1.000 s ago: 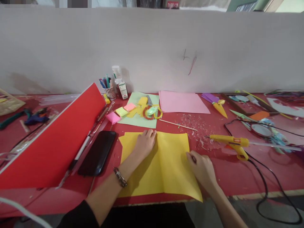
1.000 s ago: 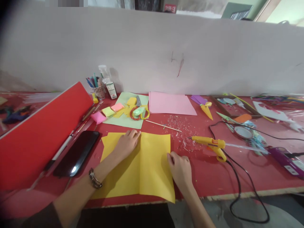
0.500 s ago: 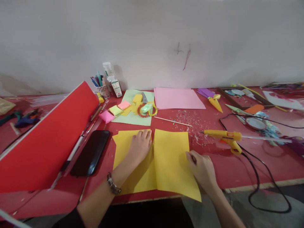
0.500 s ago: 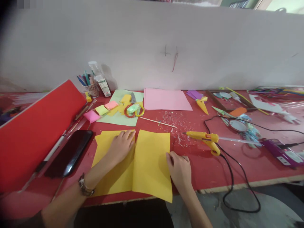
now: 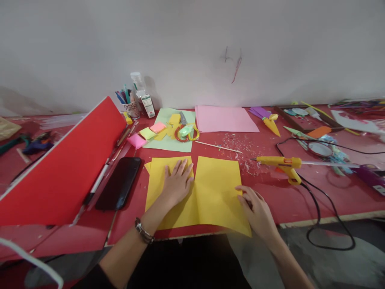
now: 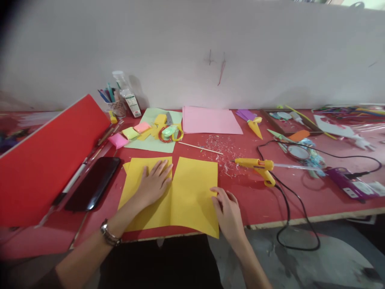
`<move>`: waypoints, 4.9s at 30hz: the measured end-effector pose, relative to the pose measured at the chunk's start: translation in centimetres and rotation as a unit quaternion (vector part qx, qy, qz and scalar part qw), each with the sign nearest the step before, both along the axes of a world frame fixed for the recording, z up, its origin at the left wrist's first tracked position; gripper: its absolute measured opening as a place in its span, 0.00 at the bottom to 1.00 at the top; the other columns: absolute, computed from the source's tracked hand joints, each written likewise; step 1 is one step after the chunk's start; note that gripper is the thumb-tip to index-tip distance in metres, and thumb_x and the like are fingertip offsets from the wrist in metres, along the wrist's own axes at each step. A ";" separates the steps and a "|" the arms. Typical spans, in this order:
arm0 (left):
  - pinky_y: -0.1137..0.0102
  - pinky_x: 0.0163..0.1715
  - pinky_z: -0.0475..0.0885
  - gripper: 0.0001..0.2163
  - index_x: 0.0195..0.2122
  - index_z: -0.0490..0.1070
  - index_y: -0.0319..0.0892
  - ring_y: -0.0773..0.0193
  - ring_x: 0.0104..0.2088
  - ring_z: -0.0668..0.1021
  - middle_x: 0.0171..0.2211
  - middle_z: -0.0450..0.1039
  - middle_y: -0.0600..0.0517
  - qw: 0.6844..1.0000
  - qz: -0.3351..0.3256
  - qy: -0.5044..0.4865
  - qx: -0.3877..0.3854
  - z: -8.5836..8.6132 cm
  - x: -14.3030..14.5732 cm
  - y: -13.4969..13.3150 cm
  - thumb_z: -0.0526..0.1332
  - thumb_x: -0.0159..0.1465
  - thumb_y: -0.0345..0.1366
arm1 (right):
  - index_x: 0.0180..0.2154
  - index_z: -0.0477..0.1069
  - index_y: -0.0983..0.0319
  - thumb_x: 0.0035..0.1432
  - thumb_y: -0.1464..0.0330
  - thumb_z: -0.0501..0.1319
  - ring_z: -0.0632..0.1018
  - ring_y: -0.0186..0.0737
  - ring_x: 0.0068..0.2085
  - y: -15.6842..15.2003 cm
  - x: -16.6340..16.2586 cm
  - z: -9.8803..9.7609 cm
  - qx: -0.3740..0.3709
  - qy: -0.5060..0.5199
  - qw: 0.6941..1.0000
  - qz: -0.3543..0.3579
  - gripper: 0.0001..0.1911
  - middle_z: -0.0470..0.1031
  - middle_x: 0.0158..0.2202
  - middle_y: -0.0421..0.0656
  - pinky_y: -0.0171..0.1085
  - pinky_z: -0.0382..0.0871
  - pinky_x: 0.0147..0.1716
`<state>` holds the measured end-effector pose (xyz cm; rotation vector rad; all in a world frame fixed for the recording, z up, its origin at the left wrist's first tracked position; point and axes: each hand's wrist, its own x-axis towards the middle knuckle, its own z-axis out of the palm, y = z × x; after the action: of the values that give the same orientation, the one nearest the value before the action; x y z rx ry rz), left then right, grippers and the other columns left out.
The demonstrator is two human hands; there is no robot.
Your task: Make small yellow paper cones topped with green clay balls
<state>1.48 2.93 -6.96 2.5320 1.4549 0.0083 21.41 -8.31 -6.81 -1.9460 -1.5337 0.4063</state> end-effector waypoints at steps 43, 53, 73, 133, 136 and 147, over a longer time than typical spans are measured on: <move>0.40 0.51 0.46 0.24 0.58 0.50 0.47 0.50 0.59 0.52 0.61 0.47 0.50 0.999 0.022 -0.023 0.029 -0.7 -1.1 -4.6 0.46 0.60 0.45 | 0.24 0.64 0.59 0.51 0.68 0.46 0.71 0.37 0.23 -4.0 -0.2 -0.7 0.017 -0.045 0.998 -0.035 0.11 0.71 0.21 0.39 0.42 0.65 0.37; 0.42 0.51 0.49 0.24 0.57 0.52 0.43 0.48 0.58 0.54 0.59 0.51 0.46 0.999 0.004 -0.021 0.048 -0.4 -1.4 -4.6 0.46 0.61 0.45 | 0.28 0.67 0.60 0.52 0.73 0.44 0.74 0.39 0.29 -3.8 1.0 0.2 0.049 -0.063 0.996 0.035 0.13 0.71 0.27 0.44 0.35 0.66 0.27; 0.57 0.54 0.57 0.28 0.56 0.54 0.42 0.56 0.57 0.59 0.58 0.55 0.48 0.984 -0.143 -0.017 -0.101 2.5 -6.1 -7.3 0.55 0.52 0.31 | 0.33 0.70 0.61 0.49 0.69 0.51 0.73 0.41 0.35 8.3 1.5 7.4 0.207 0.155 0.963 -0.079 0.11 0.73 0.31 0.43 0.39 0.66 0.34; 0.73 0.18 0.62 0.25 0.40 0.66 0.37 0.69 0.14 0.68 0.15 0.67 0.55 0.713 0.029 -0.423 -0.559 1.5 -0.8 2.4 0.54 0.52 0.55 | 0.34 0.66 0.63 0.34 0.65 0.68 0.76 0.39 0.30 10.8 -5.3 2.1 -0.064 0.545 0.834 0.065 0.21 0.76 0.32 0.43 0.36 0.71 0.29; 0.75 0.17 0.60 0.21 0.30 0.66 0.37 0.72 0.13 0.65 0.12 0.62 0.59 0.744 0.051 -0.412 -0.524 1.3 -0.5 2.3 0.55 0.52 0.54 | 0.34 0.65 0.63 0.34 0.65 0.68 0.76 0.40 0.31 10.7 -5.4 1.8 -0.073 0.534 0.839 0.074 0.22 0.76 0.33 0.43 0.37 0.71 0.30; 0.74 0.18 0.62 0.19 0.33 0.64 0.38 0.71 0.15 0.68 0.15 0.64 0.58 0.754 0.043 -0.429 -0.496 1.0 -0.8 2.6 0.57 0.53 0.50 | 0.41 0.61 0.60 0.34 0.65 0.68 0.76 0.41 0.38 10.5 -5.1 1.2 -0.043 0.519 0.847 0.106 0.29 0.74 0.39 0.43 0.37 0.71 0.35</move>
<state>0.65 5.56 -5.95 1.2643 0.8046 0.2882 16.34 2.23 -5.62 -1.1913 -0.9649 1.3702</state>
